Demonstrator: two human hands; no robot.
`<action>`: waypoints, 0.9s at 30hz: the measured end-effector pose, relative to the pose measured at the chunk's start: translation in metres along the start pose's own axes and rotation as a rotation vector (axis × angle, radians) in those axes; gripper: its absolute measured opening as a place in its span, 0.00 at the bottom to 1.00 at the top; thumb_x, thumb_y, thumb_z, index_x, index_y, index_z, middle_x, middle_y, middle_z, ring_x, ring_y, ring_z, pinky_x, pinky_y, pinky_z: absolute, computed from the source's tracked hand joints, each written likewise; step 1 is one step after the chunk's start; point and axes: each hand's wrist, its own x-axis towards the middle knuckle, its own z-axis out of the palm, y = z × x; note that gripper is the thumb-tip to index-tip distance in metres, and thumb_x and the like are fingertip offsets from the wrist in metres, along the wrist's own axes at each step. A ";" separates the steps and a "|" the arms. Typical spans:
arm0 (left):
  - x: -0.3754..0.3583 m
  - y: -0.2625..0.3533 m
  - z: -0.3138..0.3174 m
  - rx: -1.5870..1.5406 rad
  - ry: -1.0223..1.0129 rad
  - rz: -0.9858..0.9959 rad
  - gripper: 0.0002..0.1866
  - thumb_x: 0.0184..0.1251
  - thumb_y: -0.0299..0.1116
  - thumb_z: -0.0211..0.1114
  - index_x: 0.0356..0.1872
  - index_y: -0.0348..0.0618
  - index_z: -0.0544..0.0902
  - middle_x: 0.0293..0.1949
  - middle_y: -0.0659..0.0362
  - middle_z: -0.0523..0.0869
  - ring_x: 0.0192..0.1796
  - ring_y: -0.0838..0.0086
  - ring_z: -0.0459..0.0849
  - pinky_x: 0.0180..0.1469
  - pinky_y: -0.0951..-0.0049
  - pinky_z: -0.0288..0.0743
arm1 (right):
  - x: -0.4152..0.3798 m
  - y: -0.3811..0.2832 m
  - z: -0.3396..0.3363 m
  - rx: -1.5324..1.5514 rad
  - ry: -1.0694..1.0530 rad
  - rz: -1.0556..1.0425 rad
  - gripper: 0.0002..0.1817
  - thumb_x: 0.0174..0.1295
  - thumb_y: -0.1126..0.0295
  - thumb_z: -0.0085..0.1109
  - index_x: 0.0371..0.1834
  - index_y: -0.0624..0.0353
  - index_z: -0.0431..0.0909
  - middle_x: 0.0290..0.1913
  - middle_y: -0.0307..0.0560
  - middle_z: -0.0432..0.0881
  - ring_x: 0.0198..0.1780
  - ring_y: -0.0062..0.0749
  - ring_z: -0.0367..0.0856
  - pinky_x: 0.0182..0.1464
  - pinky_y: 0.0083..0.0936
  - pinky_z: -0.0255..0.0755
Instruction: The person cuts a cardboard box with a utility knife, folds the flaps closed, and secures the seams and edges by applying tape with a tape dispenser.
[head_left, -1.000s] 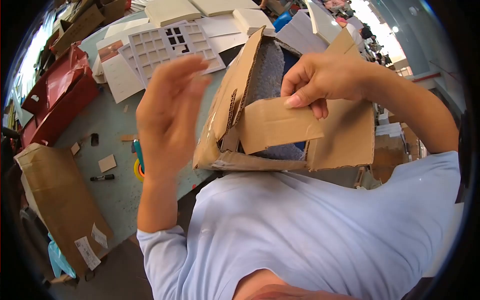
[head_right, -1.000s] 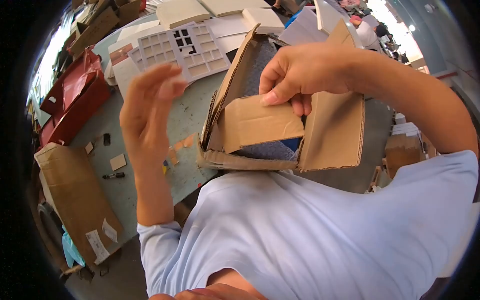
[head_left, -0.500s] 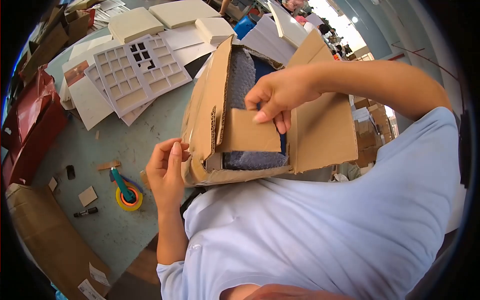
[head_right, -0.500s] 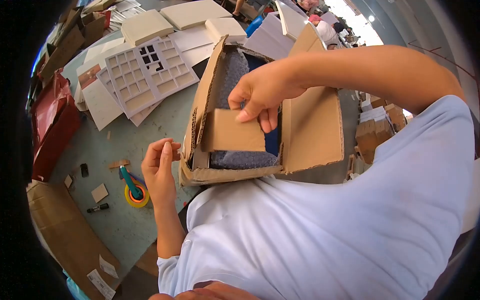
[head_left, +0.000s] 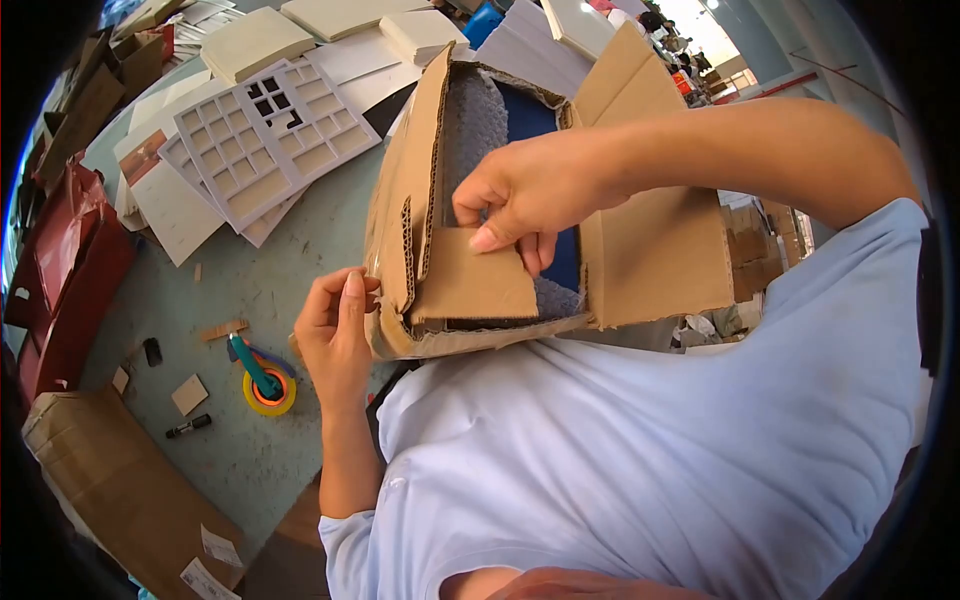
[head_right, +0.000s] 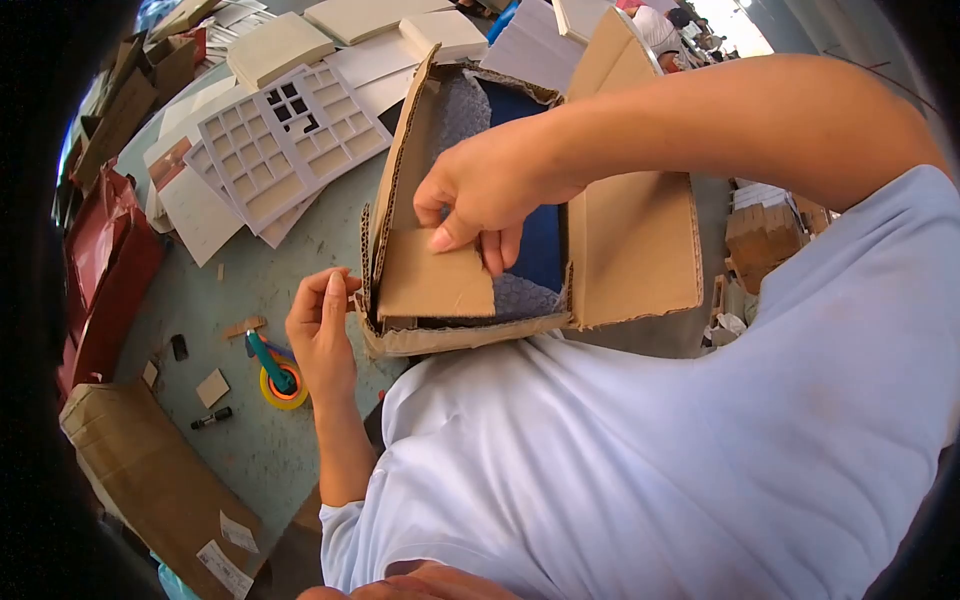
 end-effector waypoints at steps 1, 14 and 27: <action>0.000 -0.001 0.000 -0.019 0.004 -0.001 0.12 0.81 0.35 0.61 0.49 0.34 0.84 0.40 0.59 0.89 0.43 0.80 0.84 0.47 0.77 0.77 | 0.002 -0.001 0.001 -0.027 0.060 0.009 0.13 0.77 0.63 0.57 0.48 0.65 0.76 0.39 0.46 0.85 0.36 0.26 0.89 0.41 0.25 0.85; -0.012 0.031 0.019 0.008 -0.207 0.493 0.49 0.57 0.54 0.80 0.71 0.28 0.72 0.71 0.41 0.74 0.74 0.53 0.74 0.73 0.55 0.68 | 0.022 -0.024 0.014 -0.924 0.094 -0.324 0.17 0.69 0.59 0.65 0.43 0.67 0.82 0.33 0.56 0.87 0.31 0.48 0.87 0.35 0.39 0.80; -0.005 0.038 0.032 0.679 -0.362 0.688 0.35 0.51 0.43 0.83 0.61 0.37 0.84 0.65 0.42 0.81 0.71 0.41 0.76 0.71 0.46 0.71 | -0.085 0.150 -0.043 0.045 1.540 -1.151 0.35 0.79 0.41 0.45 0.63 0.68 0.75 0.58 0.53 0.85 0.61 0.36 0.82 0.68 0.40 0.73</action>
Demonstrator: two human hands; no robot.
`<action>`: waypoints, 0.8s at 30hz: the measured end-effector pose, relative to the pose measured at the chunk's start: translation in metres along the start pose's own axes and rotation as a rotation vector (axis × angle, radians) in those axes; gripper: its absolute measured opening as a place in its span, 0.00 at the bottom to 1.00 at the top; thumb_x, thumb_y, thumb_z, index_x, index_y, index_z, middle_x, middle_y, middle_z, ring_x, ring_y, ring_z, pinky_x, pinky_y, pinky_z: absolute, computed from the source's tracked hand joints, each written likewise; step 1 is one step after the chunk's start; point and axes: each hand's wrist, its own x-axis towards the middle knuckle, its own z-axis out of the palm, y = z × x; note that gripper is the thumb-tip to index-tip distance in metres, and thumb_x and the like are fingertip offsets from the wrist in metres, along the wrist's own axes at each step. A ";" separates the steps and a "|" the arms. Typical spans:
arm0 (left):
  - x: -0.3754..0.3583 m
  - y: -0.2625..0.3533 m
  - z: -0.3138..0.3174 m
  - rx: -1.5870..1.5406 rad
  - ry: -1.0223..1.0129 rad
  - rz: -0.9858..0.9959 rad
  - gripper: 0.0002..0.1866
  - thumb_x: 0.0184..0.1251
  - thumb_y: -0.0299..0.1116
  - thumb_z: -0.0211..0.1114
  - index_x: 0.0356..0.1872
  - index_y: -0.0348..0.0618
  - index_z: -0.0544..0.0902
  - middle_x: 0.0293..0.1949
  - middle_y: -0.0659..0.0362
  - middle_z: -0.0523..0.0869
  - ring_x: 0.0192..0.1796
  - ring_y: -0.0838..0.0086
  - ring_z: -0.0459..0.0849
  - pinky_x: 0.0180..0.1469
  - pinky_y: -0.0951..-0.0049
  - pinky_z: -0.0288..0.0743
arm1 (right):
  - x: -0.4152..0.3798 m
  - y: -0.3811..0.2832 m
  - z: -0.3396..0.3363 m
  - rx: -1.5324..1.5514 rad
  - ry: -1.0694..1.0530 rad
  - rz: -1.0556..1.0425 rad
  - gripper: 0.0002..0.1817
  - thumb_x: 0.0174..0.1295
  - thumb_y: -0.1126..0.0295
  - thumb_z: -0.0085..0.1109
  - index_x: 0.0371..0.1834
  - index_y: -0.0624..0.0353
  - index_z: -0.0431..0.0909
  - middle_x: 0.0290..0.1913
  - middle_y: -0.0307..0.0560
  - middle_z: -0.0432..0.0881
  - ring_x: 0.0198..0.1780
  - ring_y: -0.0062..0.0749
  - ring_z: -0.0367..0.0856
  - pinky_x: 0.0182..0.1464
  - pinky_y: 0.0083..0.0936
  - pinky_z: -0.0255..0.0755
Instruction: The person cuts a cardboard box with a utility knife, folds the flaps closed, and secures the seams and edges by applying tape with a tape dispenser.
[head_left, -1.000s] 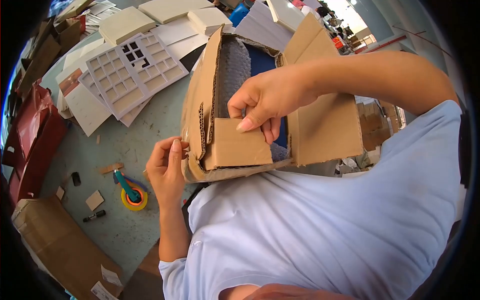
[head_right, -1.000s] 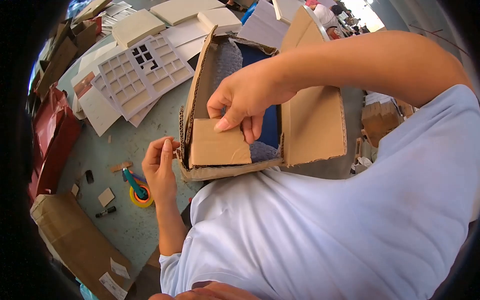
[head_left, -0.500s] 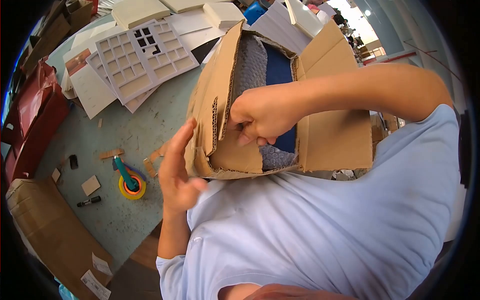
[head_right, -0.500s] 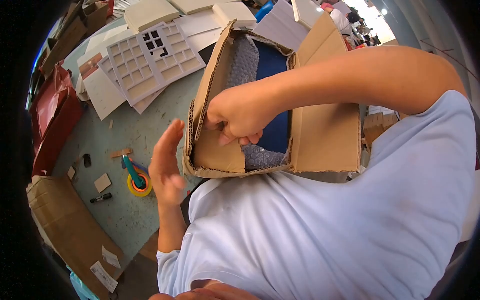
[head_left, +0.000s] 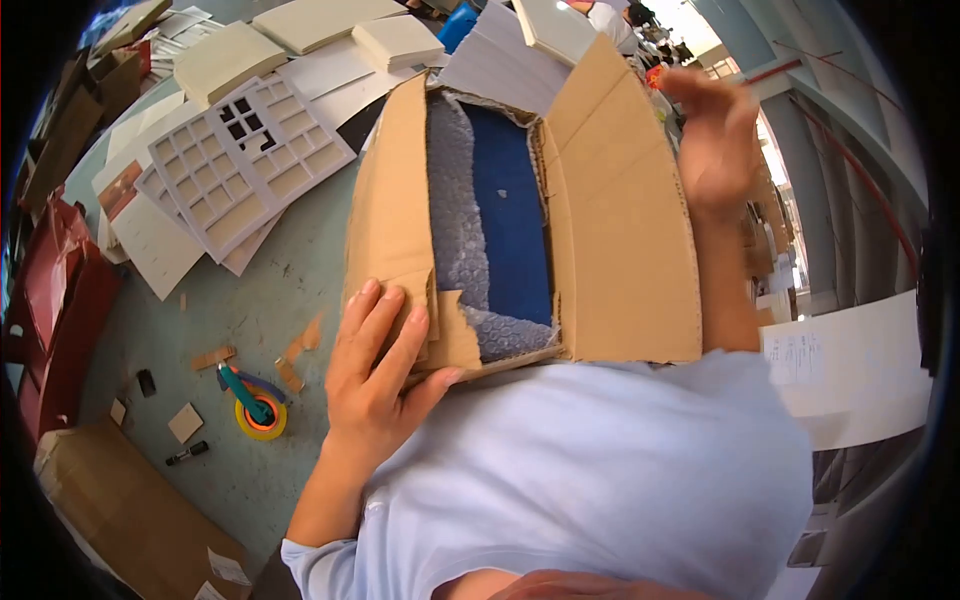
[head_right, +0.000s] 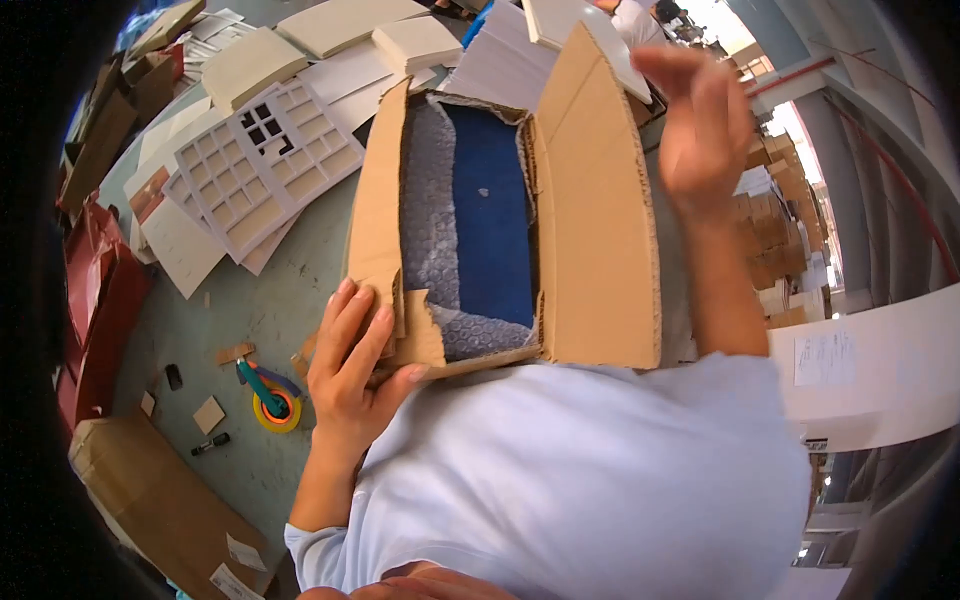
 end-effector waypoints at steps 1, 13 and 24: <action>0.001 -0.001 -0.001 0.021 -0.028 0.017 0.34 0.54 0.44 0.82 0.61 0.37 0.84 0.66 0.41 0.80 0.71 0.40 0.75 0.71 0.45 0.70 | -0.029 0.013 0.000 -0.007 0.009 0.000 0.35 0.79 0.41 0.45 0.63 0.68 0.75 0.58 0.53 0.85 0.61 0.36 0.82 0.68 0.40 0.73; -0.004 -0.009 -0.008 -0.008 -0.105 -0.013 0.48 0.51 0.57 0.81 0.67 0.32 0.76 0.67 0.39 0.78 0.73 0.41 0.73 0.76 0.41 0.62 | -0.068 -0.013 0.152 -0.303 -0.973 -0.286 0.41 0.74 0.37 0.45 0.81 0.54 0.61 0.82 0.55 0.58 0.83 0.49 0.54 0.84 0.50 0.44; 0.014 0.019 0.012 0.173 -0.029 -0.074 0.67 0.37 0.70 0.79 0.74 0.28 0.68 0.73 0.34 0.69 0.76 0.39 0.67 0.75 0.41 0.61 | -0.069 -0.021 0.157 -0.442 -1.017 -0.293 0.41 0.75 0.39 0.44 0.81 0.57 0.59 0.82 0.52 0.59 0.84 0.48 0.52 0.84 0.49 0.42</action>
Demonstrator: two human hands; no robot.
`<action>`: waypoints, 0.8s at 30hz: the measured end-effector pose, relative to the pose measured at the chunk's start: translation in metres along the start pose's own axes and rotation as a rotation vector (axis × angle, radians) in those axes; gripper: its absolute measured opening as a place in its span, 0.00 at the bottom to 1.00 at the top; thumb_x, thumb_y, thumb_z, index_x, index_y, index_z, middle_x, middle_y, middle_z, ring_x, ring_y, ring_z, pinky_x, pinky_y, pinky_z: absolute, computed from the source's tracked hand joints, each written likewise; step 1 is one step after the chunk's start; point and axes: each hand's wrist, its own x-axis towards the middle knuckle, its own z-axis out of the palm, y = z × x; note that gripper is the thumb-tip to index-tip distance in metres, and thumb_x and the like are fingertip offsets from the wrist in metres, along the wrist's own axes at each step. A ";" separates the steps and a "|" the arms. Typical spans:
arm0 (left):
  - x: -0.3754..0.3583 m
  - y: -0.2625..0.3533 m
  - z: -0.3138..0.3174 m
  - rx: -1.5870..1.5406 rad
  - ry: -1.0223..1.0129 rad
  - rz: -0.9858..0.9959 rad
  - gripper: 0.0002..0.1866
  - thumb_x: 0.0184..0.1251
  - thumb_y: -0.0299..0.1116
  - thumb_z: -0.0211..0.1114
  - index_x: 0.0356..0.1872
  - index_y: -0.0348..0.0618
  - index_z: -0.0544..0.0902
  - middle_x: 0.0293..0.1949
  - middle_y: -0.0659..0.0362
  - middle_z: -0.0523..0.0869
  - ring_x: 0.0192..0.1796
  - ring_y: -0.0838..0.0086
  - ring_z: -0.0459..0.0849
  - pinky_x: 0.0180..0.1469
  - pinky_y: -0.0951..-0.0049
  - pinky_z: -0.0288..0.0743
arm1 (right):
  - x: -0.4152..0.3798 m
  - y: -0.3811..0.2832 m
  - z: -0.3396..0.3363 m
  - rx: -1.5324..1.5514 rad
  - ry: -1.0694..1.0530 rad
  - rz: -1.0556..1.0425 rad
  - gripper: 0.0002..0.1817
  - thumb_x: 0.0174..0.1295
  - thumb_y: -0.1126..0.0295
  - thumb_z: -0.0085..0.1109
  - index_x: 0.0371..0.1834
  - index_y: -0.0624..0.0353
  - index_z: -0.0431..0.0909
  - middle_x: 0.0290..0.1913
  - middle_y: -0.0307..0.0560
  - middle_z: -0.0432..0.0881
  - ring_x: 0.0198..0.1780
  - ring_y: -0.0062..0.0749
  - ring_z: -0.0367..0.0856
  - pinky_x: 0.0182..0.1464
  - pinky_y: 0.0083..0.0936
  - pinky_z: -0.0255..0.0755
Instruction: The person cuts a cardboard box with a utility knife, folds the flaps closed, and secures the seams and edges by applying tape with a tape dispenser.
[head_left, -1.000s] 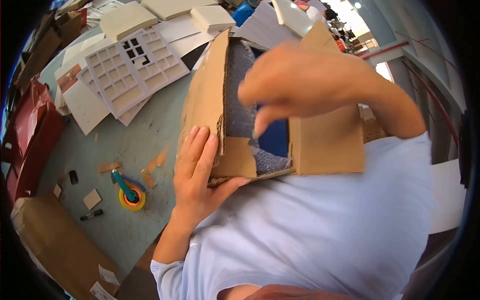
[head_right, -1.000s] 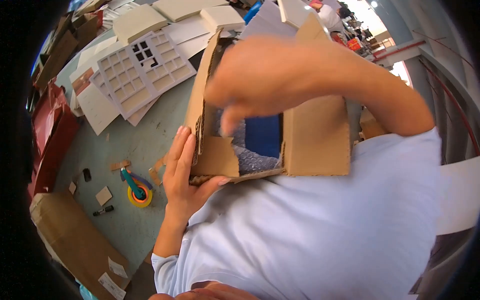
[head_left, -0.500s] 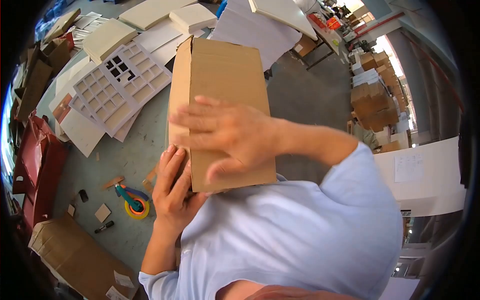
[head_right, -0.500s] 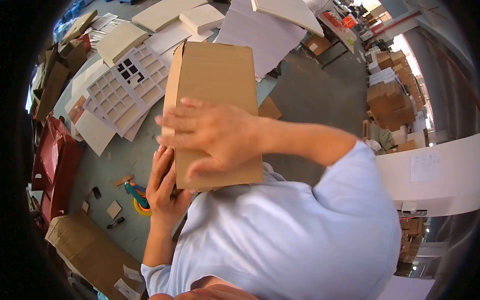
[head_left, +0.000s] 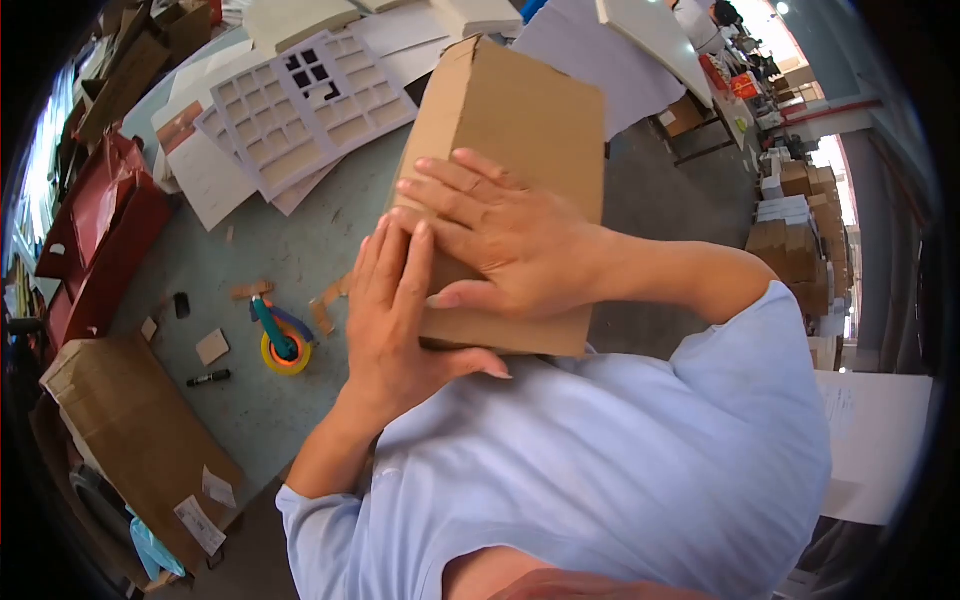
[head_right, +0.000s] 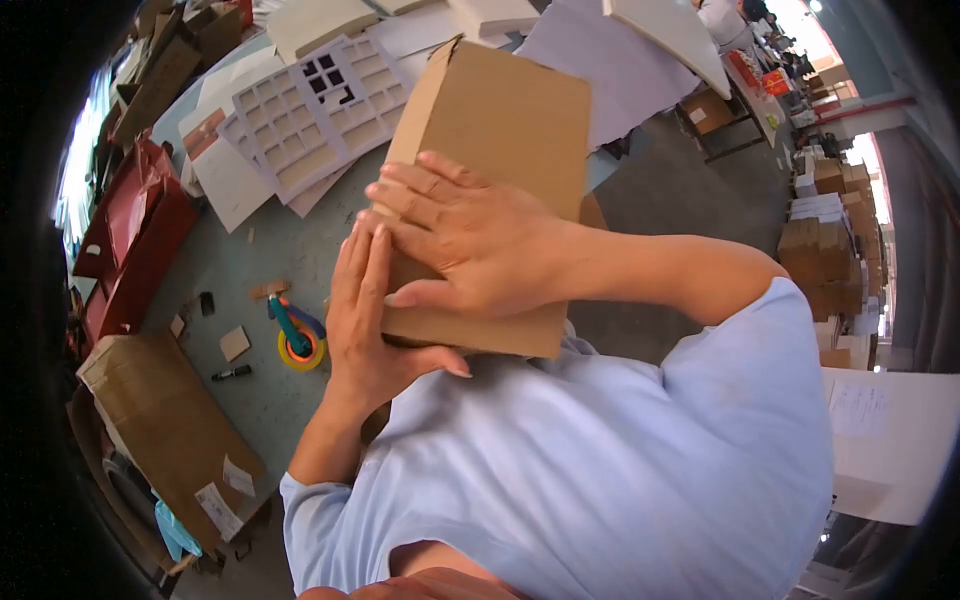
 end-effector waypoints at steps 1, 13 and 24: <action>-0.001 -0.002 0.000 0.013 0.007 -0.001 0.65 0.37 0.70 0.79 0.73 0.29 0.69 0.73 0.34 0.70 0.76 0.39 0.68 0.75 0.41 0.60 | 0.001 0.000 0.003 0.069 0.044 -0.010 0.40 0.75 0.42 0.47 0.81 0.57 0.60 0.81 0.53 0.60 0.84 0.49 0.53 0.84 0.50 0.42; 0.001 0.001 0.010 0.026 0.083 -0.052 0.28 0.59 0.47 0.74 0.54 0.37 0.88 0.65 0.36 0.81 0.72 0.41 0.75 0.76 0.44 0.63 | 0.006 0.172 0.002 -0.068 0.608 0.029 0.32 0.70 0.47 0.62 0.73 0.52 0.74 0.72 0.65 0.73 0.74 0.61 0.69 0.78 0.44 0.60; -0.002 0.008 0.004 -0.015 0.023 -0.131 0.25 0.57 0.46 0.74 0.55 0.46 0.90 0.66 0.41 0.81 0.75 0.42 0.72 0.76 0.44 0.63 | 0.074 0.261 -0.002 0.952 -0.283 -0.107 0.19 0.70 0.55 0.65 0.50 0.60 0.88 0.57 0.48 0.87 0.73 0.40 0.71 0.75 0.37 0.63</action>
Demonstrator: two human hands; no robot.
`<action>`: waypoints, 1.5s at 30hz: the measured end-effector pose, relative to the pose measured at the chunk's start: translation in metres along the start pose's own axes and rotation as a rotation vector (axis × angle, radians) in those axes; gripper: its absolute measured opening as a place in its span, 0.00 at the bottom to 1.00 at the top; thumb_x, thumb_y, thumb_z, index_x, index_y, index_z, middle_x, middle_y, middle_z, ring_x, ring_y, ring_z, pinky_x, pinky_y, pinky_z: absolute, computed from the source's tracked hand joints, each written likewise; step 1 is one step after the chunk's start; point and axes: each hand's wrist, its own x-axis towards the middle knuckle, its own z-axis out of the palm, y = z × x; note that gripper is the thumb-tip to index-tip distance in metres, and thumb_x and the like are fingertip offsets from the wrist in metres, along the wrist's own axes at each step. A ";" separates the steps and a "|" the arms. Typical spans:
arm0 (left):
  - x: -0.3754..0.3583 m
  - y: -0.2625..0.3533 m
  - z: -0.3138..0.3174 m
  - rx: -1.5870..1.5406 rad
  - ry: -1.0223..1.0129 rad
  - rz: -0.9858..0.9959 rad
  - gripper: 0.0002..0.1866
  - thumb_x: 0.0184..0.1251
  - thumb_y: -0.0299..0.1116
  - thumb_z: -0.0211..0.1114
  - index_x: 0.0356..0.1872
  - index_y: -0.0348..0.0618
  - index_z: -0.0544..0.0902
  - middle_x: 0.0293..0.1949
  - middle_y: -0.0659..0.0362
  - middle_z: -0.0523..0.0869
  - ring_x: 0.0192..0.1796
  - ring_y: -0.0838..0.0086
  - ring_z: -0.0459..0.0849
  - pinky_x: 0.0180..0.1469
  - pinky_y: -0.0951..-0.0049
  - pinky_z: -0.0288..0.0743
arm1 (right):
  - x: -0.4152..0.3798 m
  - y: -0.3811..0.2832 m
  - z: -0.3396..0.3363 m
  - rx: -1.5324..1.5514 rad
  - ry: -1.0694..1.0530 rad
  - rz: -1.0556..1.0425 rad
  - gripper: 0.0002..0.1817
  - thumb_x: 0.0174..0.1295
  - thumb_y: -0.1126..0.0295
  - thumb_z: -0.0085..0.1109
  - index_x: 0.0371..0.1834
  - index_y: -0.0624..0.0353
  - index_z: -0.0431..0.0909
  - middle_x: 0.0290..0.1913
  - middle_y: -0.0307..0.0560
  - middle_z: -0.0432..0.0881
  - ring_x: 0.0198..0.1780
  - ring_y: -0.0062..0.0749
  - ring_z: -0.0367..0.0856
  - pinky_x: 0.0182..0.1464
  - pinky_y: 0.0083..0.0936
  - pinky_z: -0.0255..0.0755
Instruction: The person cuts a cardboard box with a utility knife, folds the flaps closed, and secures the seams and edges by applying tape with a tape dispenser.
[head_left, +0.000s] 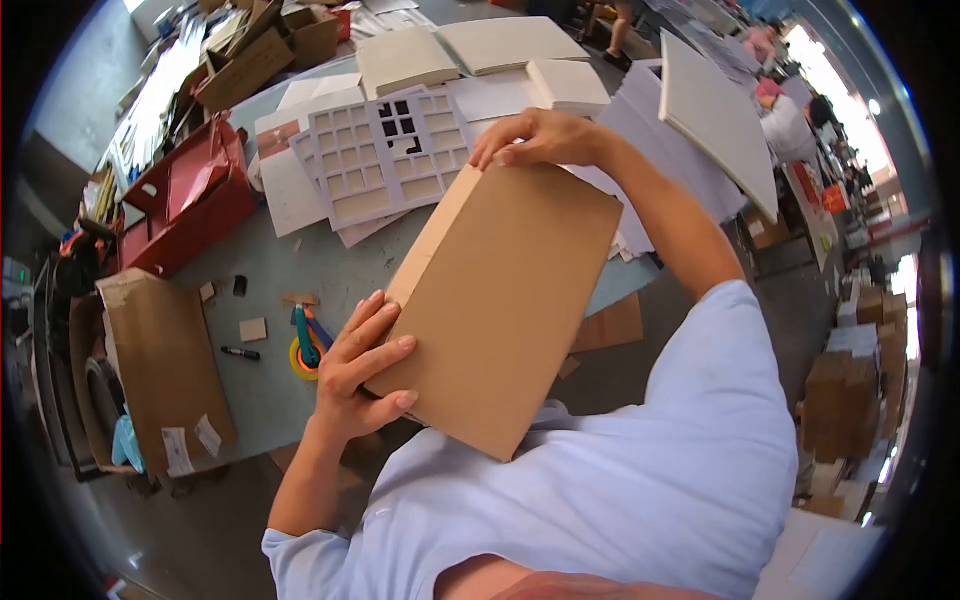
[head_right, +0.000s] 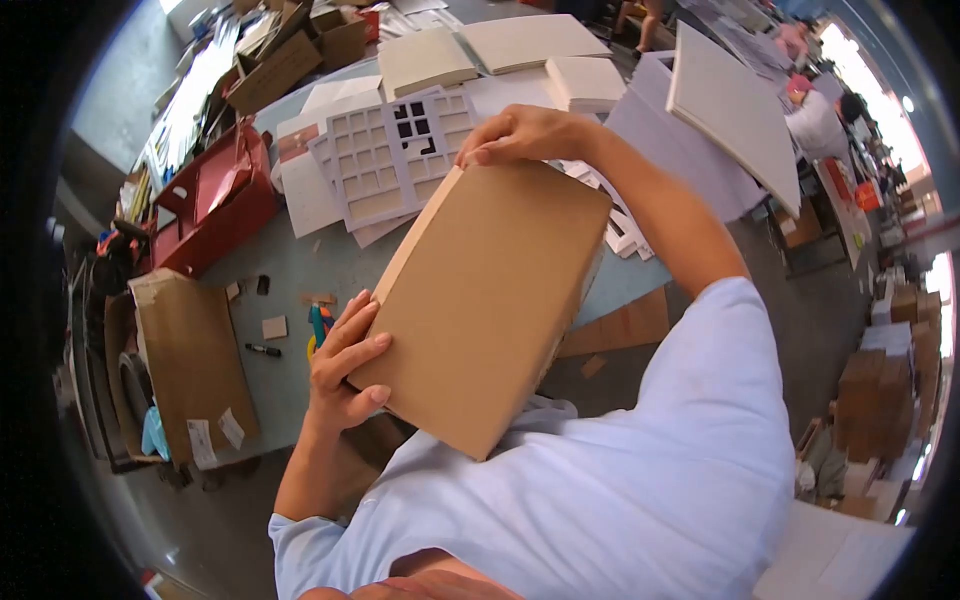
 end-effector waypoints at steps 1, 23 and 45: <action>0.000 0.002 0.000 0.006 0.021 -0.022 0.25 0.57 0.46 0.74 0.55 0.46 0.90 0.66 0.41 0.81 0.75 0.42 0.72 0.76 0.44 0.63 | 0.002 0.014 0.001 0.042 0.018 -0.088 0.19 0.69 0.53 0.66 0.49 0.59 0.89 0.56 0.47 0.87 0.73 0.41 0.71 0.75 0.38 0.62; 0.003 0.001 0.005 -0.110 0.104 -0.090 0.18 0.50 0.35 0.72 0.45 0.52 0.93 0.60 0.42 0.85 0.68 0.33 0.77 0.71 0.41 0.70 | 0.019 -0.015 0.012 -0.226 0.039 -0.011 0.16 0.61 0.58 0.71 0.32 0.62 0.86 0.52 0.48 0.80 0.56 0.36 0.78 0.59 0.30 0.68; -0.002 0.003 0.016 -0.137 0.307 -0.042 0.13 0.54 0.36 0.76 0.43 0.54 0.92 0.56 0.52 0.87 0.62 0.42 0.82 0.65 0.48 0.76 | 0.044 -0.041 0.041 -0.484 0.094 0.203 0.17 0.76 0.62 0.55 0.46 0.66 0.87 0.42 0.46 0.84 0.48 0.30 0.81 0.53 0.24 0.71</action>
